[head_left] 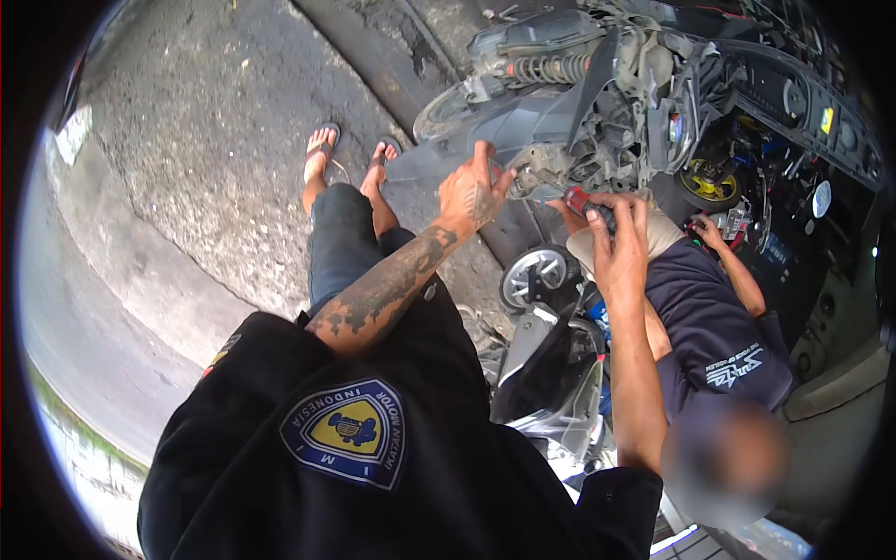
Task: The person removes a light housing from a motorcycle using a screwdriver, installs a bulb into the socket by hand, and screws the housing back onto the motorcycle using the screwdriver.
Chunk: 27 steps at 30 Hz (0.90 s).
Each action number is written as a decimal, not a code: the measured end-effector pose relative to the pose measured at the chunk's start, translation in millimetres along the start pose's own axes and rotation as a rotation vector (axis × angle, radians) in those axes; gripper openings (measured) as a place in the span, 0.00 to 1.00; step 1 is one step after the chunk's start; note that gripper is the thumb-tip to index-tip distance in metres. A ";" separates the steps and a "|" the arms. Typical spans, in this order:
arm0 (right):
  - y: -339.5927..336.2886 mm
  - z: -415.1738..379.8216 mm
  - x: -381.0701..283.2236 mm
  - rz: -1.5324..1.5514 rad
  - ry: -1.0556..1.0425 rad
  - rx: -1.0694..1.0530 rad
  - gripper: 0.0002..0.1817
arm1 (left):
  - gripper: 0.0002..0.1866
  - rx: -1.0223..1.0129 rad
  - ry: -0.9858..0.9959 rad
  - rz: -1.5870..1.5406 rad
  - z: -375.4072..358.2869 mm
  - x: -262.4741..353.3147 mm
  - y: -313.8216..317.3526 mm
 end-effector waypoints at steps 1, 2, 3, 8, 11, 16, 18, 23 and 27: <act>0.2 -1.6 -0.4 0.023 0.014 0.034 0.13 | 0.22 0.002 0.029 0.018 2.6 0.6 1.1; -2.3 -1.4 -3.6 0.033 0.005 0.074 0.14 | 0.25 -0.020 0.029 0.116 5.2 -0.4 5.9; -5.3 -0.7 -5.8 0.042 -0.005 0.116 0.15 | 0.28 -0.038 0.030 0.213 8.1 -0.1 9.9; 6.6 -22.8 18.5 0.203 0.131 0.360 0.18 | 0.31 -0.064 0.097 0.397 9.3 7.0 19.6; 11.1 -42.9 27.1 0.358 0.217 0.528 0.21 | 0.31 -0.086 0.097 0.498 8.8 9.4 23.0; 10.9 -98.0 41.8 0.680 0.287 1.215 0.19 | 0.29 -0.075 0.080 0.334 14.2 7.8 24.3; 16.2 -113.3 48.3 0.964 0.290 1.541 0.16 | 0.27 -0.041 0.115 0.344 12.0 4.5 25.6; 83.1 -125.8 72.2 1.172 0.620 1.334 0.13 | 0.20 0.090 0.308 0.332 2.3 11.1 32.7; 162.4 -98.2 69.6 1.081 0.838 0.756 0.17 | 0.15 0.004 0.303 0.364 -2.2 17.5 38.3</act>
Point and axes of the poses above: each hand's wrist, its own z-axis towards the middle knuckle, its own y-axis out of the palm, x = y × z, the point moved 6 cm from there along z, towards the middle knuckle, and after that the axes turned 14 degrees about -y, right-handed, at the moved point
